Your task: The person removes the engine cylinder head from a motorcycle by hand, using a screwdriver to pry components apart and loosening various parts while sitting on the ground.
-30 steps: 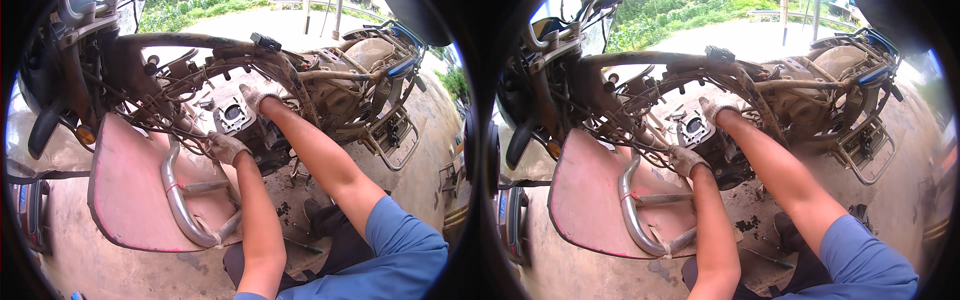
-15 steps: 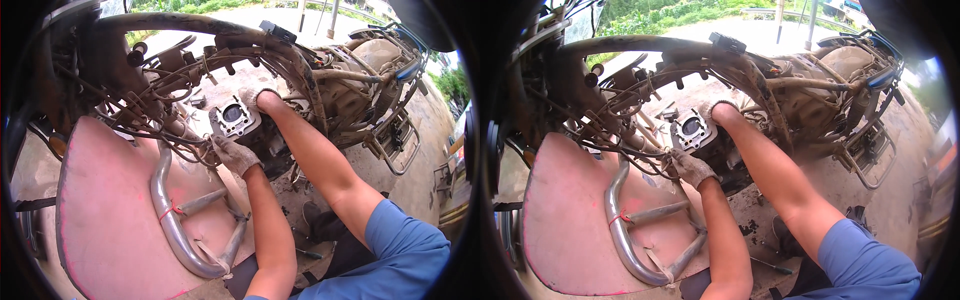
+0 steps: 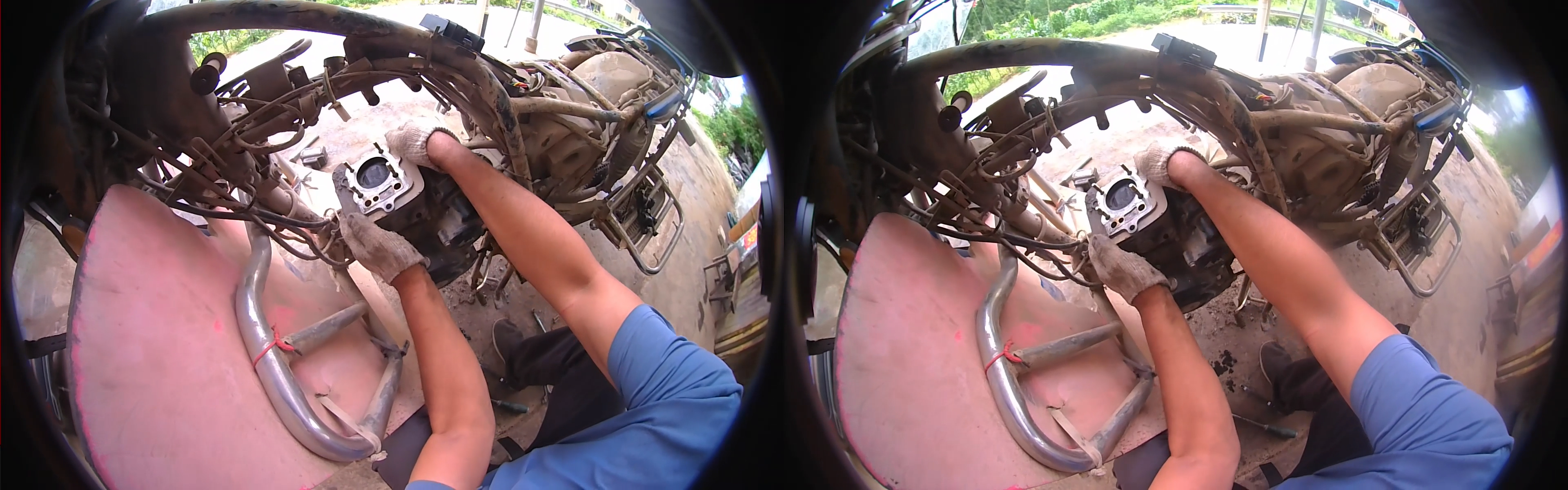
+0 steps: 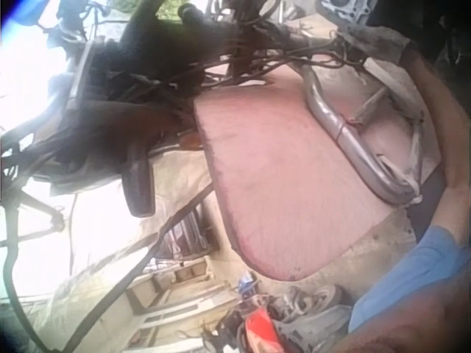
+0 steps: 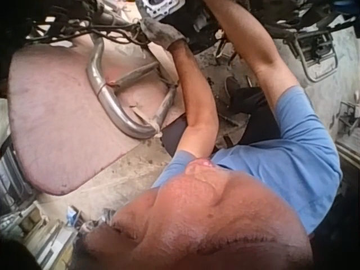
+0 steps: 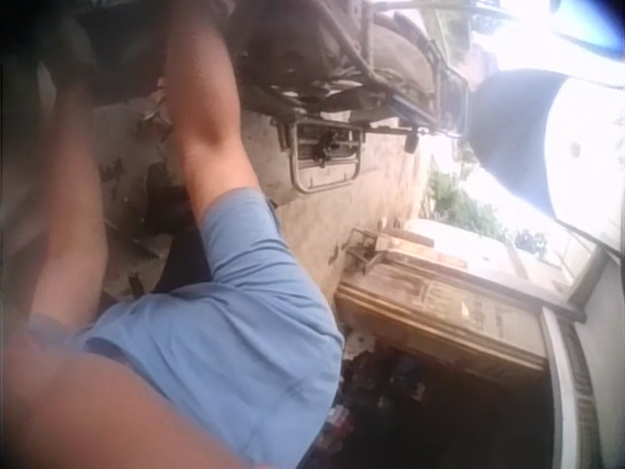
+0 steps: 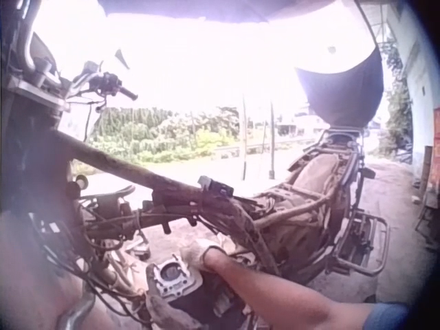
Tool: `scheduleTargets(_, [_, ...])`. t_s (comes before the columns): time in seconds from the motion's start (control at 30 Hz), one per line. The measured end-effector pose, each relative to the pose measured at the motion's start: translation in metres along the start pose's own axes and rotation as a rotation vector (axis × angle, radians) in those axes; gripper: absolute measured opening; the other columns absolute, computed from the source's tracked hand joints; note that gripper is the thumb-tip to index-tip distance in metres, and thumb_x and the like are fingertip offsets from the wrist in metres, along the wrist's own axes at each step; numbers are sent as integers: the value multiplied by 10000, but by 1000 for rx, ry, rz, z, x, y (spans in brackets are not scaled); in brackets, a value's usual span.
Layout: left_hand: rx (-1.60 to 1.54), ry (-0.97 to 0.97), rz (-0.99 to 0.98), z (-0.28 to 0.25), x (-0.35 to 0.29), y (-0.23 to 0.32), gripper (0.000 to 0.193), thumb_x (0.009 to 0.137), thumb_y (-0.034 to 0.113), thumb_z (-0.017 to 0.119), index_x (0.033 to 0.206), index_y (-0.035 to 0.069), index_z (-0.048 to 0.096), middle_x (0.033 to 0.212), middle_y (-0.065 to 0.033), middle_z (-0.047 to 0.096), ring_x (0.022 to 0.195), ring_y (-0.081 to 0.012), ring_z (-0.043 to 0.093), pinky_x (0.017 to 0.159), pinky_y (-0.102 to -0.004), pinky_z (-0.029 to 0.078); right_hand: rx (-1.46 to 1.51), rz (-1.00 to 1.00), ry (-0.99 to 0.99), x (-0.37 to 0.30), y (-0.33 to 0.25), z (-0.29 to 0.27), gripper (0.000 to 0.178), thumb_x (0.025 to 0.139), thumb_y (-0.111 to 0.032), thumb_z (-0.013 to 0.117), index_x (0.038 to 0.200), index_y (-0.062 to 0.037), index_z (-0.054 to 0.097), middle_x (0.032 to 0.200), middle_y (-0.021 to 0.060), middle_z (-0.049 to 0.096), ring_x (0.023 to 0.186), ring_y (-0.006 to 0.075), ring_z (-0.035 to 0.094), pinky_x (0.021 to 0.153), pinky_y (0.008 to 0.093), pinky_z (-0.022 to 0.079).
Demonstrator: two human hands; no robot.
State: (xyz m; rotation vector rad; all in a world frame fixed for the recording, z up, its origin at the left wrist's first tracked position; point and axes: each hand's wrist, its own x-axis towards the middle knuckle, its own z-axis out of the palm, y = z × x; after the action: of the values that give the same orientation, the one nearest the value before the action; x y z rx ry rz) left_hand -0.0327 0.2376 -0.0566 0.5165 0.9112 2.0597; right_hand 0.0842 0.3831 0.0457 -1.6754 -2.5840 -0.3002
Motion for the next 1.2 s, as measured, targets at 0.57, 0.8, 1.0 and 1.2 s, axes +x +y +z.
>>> scheduleTargets(0.57, [-207,-130,-22,26,2,59,461,967,183,563,1350,-74,553,1224,-122,619,1093,-188,618,978,-336,531,417,31,291,-15,2,-3,308,1026,-203,499,1161,3,685,1193,217,699,1128,348,652,981,436,502])
scheduleTargets(0.8, [182,-381,22,-20,5,52,521,937,112,624,1425,-48,531,1262,-132,636,1088,-214,636,935,-331,548,477,-125,229,-31,7,-3,383,1027,-285,473,1219,-30,684,1196,201,730,1091,369,703,960,460,536])
scheduleTargets(1.0, [258,-438,82,-31,18,42,462,1044,202,670,1458,42,543,1321,-153,646,1028,-246,714,603,-319,623,824,16,79,-59,6,-12,993,871,-788,645,1455,13,586,1484,239,584,1356,308,578,1149,388,453])
scheduleTargets(1.2, [330,-401,8,-31,12,43,426,1074,256,633,1455,82,559,1221,-144,690,899,-235,732,580,-335,632,837,-60,-125,-78,11,-14,1226,677,-843,737,1423,108,529,1334,303,630,1220,371,635,1009,430,530])
